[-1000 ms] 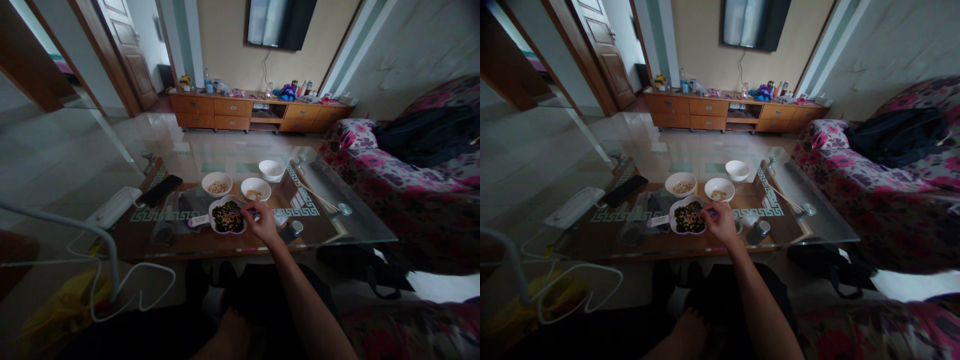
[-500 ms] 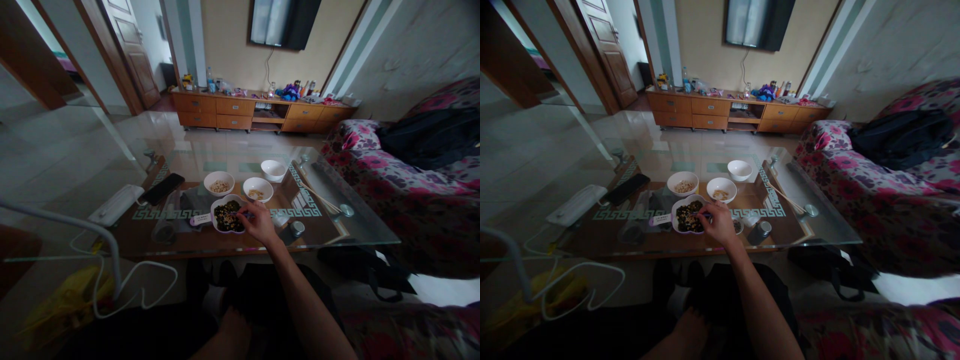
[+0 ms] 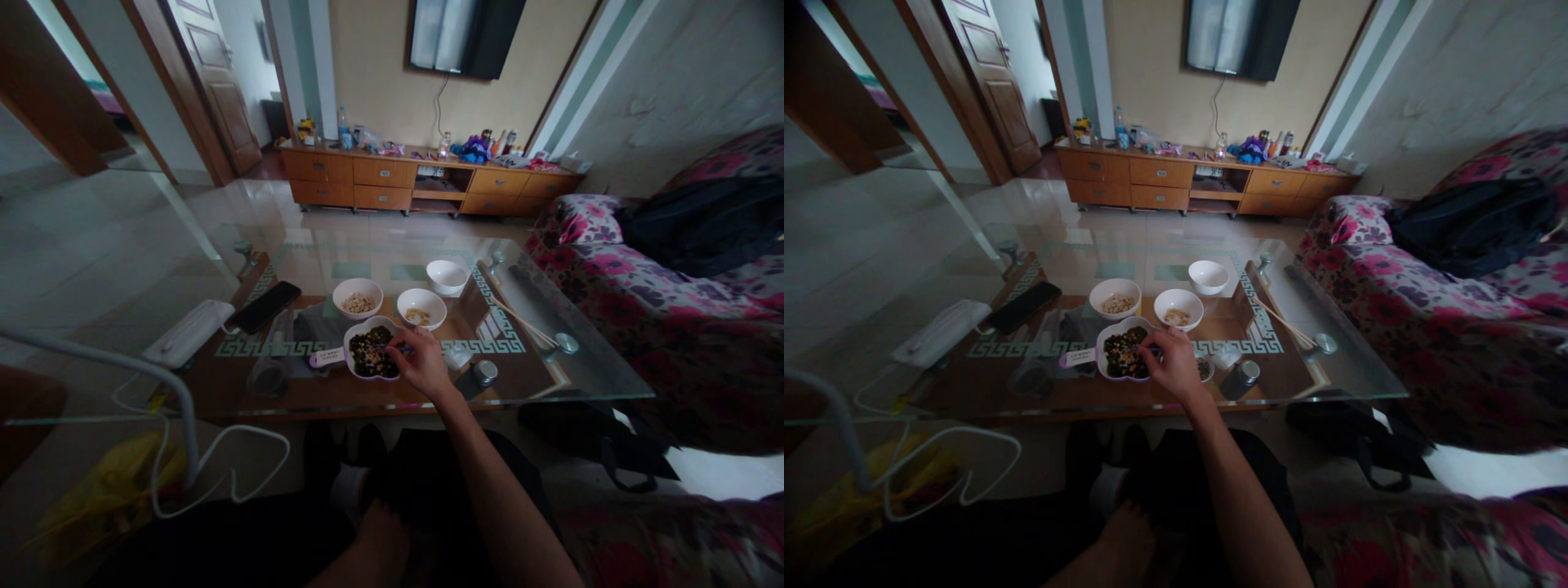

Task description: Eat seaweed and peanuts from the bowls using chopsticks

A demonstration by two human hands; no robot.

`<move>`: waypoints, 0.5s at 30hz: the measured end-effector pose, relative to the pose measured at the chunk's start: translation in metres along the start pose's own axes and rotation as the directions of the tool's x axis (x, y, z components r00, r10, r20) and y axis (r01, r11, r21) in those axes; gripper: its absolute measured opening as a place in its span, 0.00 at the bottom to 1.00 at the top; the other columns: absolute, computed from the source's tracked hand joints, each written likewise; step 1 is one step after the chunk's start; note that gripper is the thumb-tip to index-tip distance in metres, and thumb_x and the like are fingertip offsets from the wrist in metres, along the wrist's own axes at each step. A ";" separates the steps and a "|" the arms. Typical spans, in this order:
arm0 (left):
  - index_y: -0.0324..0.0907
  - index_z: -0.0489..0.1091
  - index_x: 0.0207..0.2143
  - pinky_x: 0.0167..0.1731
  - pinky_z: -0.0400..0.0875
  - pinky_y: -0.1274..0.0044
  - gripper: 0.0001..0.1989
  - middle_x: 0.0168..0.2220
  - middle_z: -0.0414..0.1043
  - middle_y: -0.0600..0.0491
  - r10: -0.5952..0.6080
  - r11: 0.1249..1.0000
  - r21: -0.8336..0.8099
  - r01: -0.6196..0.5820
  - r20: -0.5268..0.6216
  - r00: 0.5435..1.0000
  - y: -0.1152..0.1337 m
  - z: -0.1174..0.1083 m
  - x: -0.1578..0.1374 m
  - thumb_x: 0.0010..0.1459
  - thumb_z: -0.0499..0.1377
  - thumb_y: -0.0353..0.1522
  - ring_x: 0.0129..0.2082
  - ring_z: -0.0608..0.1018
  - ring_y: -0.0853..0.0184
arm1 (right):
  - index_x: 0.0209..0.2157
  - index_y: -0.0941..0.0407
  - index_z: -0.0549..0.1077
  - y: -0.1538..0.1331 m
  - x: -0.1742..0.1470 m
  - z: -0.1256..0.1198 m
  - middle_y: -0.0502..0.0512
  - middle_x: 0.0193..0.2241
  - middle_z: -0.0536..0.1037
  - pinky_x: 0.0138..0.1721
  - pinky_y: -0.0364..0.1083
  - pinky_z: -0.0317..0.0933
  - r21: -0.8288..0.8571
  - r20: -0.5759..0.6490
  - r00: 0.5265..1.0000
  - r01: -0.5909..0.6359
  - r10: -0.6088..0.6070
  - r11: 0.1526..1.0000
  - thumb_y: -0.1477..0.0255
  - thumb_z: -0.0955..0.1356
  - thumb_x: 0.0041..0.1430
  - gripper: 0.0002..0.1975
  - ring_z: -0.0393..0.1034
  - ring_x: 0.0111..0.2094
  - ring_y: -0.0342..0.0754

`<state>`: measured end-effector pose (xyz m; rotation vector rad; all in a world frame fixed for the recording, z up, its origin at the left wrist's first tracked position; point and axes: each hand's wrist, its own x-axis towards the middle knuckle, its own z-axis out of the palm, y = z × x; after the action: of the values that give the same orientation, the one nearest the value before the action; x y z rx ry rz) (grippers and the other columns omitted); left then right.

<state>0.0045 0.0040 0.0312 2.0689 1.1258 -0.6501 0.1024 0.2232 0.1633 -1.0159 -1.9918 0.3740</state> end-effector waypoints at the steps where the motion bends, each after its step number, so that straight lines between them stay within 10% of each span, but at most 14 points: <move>1: 0.34 0.77 0.55 0.61 0.64 0.52 0.20 0.55 0.74 0.34 -0.004 1.000 0.011 0.004 0.018 1.000 0.001 -0.002 -0.001 0.65 0.54 0.27 0.58 0.75 0.43 | 0.33 0.52 0.78 0.000 0.000 0.000 0.54 0.30 0.79 0.39 0.51 0.61 0.000 -0.002 1.000 0.003 -0.003 1.000 0.70 0.72 0.63 0.04 0.70 0.36 0.54; 7: 0.35 0.75 0.58 0.62 0.64 0.53 0.20 0.56 0.73 0.35 -0.019 0.999 0.049 0.016 0.073 0.997 0.005 -0.013 -0.007 0.66 0.55 0.27 0.59 0.74 0.44 | 0.33 0.52 0.77 0.005 -0.002 -0.002 0.54 0.32 0.81 0.40 0.51 0.64 0.067 -0.152 0.987 -0.034 0.043 0.997 0.66 0.70 0.66 0.07 0.73 0.35 0.52; 15: 0.33 0.77 0.55 0.60 0.65 0.52 0.19 0.53 0.75 0.33 0.012 0.999 0.034 -0.014 0.048 0.999 0.002 -0.008 -0.004 0.64 0.58 0.28 0.57 0.75 0.43 | 0.36 0.55 0.76 0.027 0.001 -0.026 0.53 0.32 0.80 0.35 0.46 0.67 0.262 -0.497 0.793 -0.248 0.351 0.932 0.59 0.70 0.65 0.13 0.74 0.33 0.49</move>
<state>0.0052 0.0074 0.0394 2.0773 1.0801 -0.7134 0.1366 0.2379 0.1641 -1.1699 -1.2648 0.3841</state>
